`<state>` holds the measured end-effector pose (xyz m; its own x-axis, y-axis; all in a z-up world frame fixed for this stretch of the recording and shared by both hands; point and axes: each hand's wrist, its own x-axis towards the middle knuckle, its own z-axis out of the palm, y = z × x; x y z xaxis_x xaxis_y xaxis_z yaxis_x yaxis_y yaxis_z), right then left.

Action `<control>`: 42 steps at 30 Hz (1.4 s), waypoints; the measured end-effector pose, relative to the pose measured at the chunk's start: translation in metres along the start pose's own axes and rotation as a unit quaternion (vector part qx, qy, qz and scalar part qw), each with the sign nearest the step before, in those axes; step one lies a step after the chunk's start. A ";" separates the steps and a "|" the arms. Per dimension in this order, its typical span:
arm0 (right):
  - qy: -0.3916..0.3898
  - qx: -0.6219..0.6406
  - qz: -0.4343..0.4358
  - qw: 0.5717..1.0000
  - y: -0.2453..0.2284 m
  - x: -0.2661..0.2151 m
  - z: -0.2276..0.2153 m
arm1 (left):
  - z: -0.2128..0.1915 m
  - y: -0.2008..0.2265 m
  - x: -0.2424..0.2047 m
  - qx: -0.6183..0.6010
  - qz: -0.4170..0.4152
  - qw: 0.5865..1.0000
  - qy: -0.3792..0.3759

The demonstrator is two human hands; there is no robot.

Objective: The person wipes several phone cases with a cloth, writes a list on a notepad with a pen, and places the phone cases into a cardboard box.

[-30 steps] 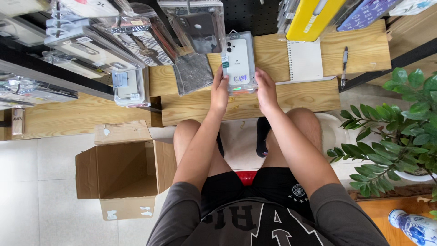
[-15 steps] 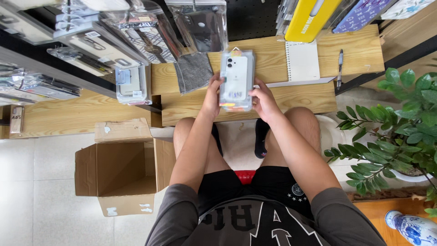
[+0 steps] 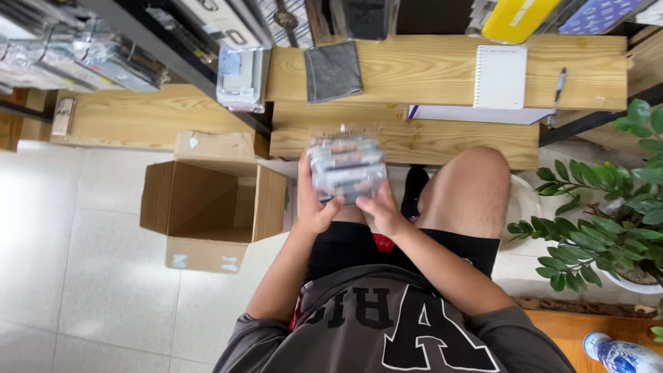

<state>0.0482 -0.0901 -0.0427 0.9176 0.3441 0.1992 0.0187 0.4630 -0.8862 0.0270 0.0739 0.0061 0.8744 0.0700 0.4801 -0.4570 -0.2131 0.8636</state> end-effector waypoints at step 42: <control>-0.034 -0.571 0.299 0.764 0.143 0.117 -0.215 | 0.007 -0.057 0.014 -0.431 -0.535 0.628 0.366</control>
<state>0.2442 -0.1593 -0.2362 0.8757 0.2743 -0.3974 -0.0260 -0.7950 -0.6060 0.0662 0.0806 -0.0374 0.5907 0.2211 -0.7760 0.1336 0.9216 0.3643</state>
